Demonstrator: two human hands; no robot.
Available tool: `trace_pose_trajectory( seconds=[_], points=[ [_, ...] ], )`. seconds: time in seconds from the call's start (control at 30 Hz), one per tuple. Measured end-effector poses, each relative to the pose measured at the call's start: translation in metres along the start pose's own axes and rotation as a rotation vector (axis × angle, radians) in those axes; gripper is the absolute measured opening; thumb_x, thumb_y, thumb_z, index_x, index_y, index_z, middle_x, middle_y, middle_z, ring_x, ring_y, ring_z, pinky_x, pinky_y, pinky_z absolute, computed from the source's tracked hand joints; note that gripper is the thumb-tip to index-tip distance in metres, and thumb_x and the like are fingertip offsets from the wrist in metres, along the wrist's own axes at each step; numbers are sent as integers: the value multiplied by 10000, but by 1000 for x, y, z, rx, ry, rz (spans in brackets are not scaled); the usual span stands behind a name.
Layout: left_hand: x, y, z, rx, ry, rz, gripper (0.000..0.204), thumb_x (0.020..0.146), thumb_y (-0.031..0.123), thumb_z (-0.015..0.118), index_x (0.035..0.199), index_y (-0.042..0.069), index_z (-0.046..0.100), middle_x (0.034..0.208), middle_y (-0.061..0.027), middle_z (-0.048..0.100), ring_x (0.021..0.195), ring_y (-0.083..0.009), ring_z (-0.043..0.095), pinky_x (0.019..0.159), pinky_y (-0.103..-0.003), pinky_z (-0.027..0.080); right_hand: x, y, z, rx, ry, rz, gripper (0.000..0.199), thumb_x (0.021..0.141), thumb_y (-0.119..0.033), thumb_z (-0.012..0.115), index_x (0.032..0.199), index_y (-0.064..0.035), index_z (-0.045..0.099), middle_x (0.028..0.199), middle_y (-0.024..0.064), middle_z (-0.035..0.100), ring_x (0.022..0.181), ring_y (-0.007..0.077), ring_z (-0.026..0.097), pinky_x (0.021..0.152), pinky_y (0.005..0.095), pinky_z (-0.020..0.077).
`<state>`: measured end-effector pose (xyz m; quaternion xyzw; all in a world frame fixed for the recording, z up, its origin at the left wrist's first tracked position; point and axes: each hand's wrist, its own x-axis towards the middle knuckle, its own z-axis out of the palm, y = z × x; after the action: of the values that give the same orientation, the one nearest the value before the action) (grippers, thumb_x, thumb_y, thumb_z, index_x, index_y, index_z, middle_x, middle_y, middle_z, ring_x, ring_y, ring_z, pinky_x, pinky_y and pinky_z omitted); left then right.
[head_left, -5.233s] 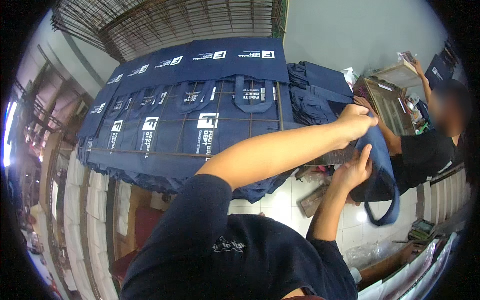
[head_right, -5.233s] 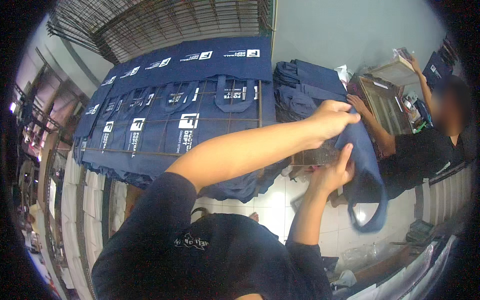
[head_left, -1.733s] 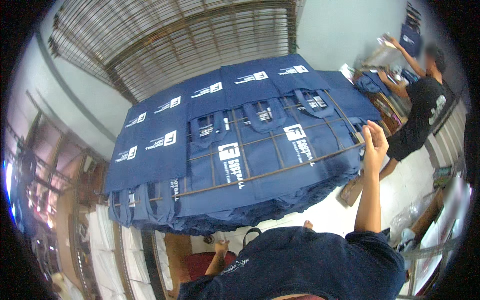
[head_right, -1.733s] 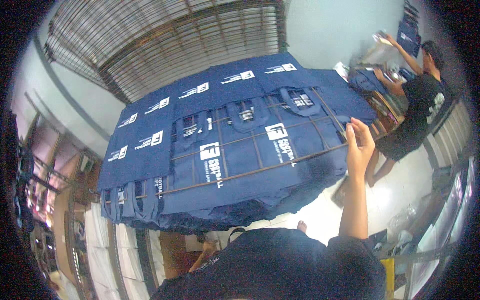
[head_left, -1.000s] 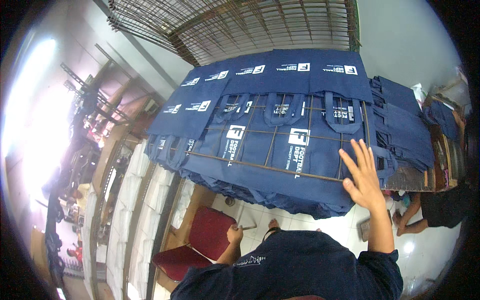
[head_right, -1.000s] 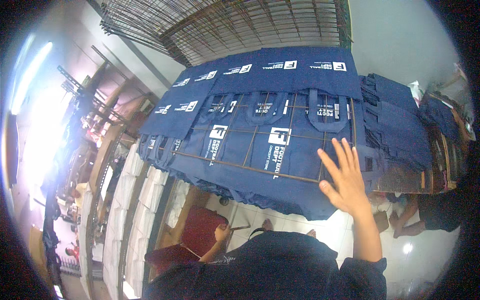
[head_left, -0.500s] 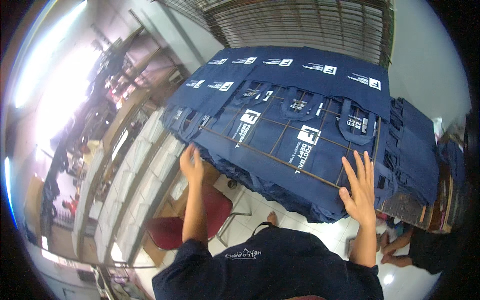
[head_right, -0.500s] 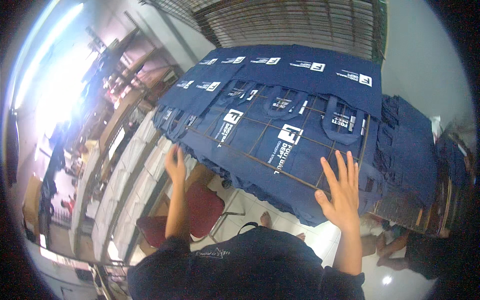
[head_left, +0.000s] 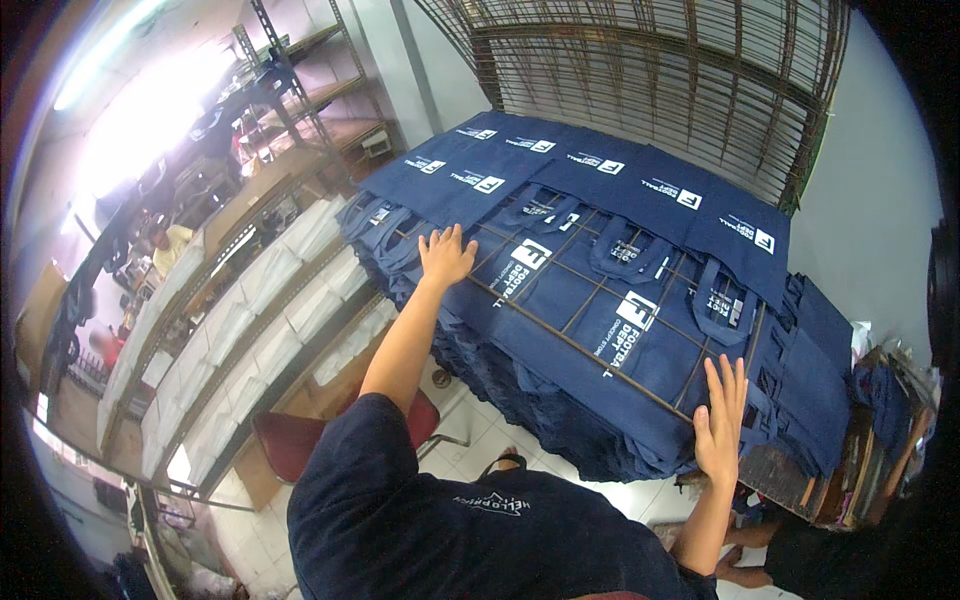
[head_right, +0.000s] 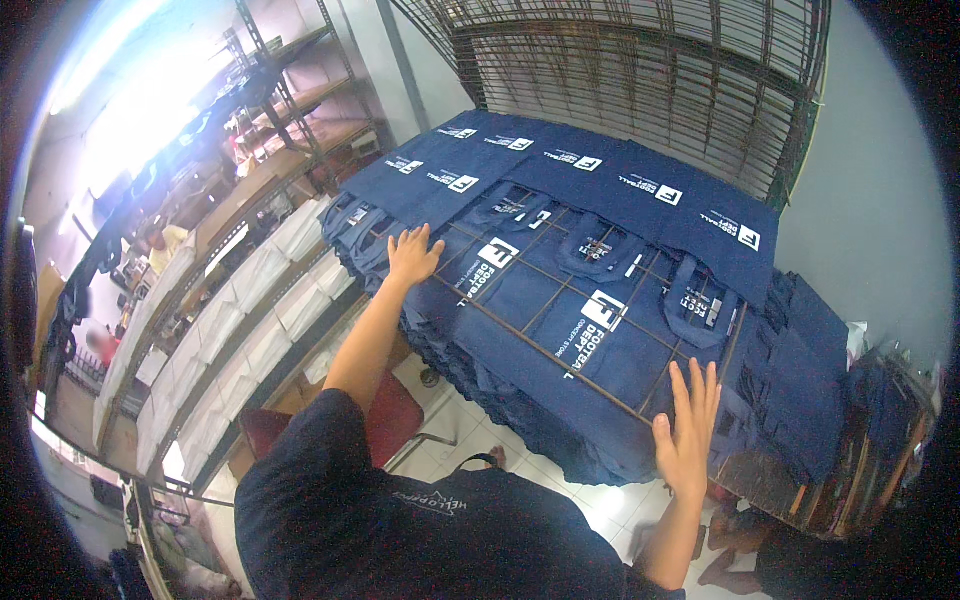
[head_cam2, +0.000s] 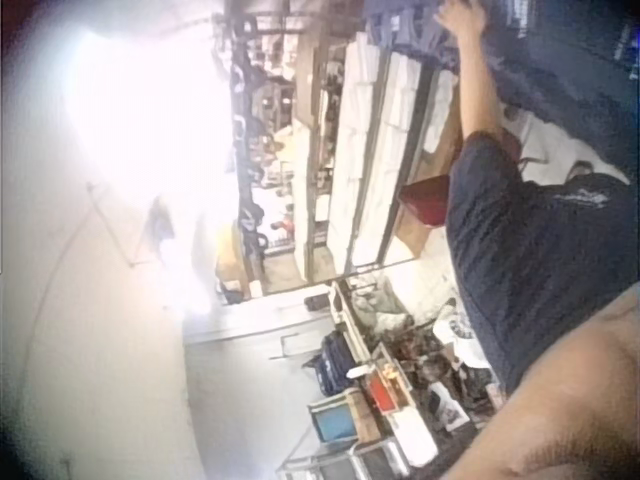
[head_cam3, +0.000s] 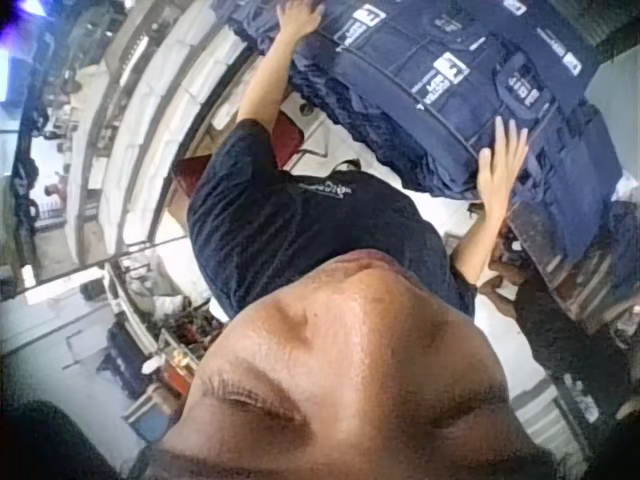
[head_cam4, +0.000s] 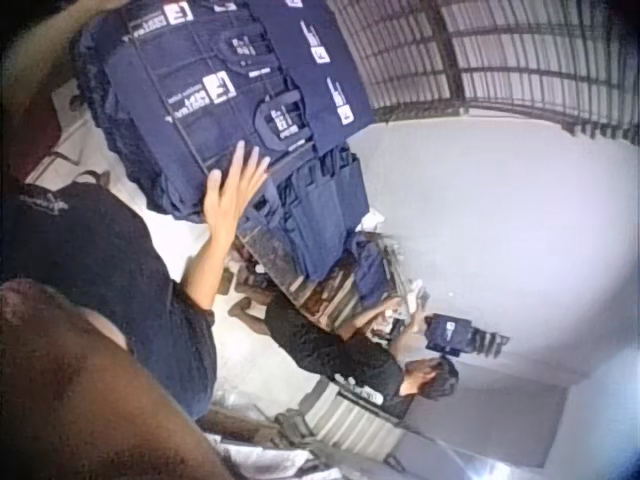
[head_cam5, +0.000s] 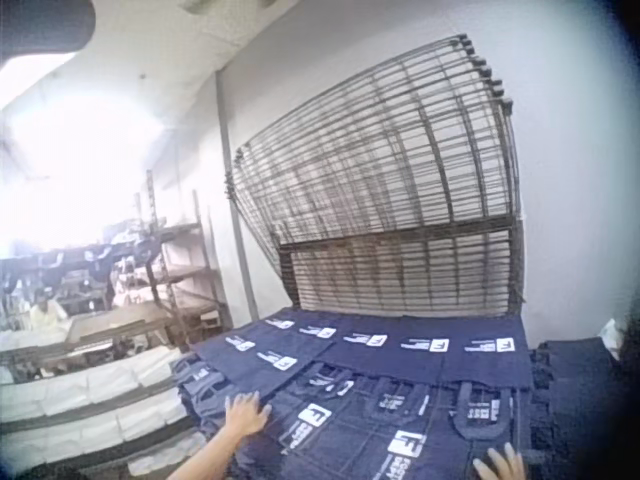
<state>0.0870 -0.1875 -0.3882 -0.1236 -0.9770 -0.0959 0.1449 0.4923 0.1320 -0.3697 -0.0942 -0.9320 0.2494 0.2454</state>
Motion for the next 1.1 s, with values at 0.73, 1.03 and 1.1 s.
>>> trace_pose_trajectory(
  seconds=[0.73,1.03,1.1],
  points=[
    [10,-2,15,-186,69,57,636,875,443,495,1266,-59,483,1323,-234,478,1254,-352,435,1098,-483,239,-3,-2,7,-125,8,-1,603,911,-455,408,1378,-73,418,1457,179,317,1397,373,165,1126,522,76],
    [-61,-14,-18,-401,587,143,557,799,345,670,1248,49,524,1176,-158,564,1083,-311,546,941,-416,407,-9,1,7,-198,-4,-23,610,928,-465,358,1396,-74,390,1475,168,294,1398,387,150,1119,540,79],
    [-98,-37,-21,-487,694,70,507,792,284,687,1213,42,545,1131,-153,578,1036,-302,567,897,-387,434,-9,7,9,-214,-7,-40,626,913,-480,402,1391,-75,392,1469,190,288,1390,404,156,1113,551,92]
  ],
)
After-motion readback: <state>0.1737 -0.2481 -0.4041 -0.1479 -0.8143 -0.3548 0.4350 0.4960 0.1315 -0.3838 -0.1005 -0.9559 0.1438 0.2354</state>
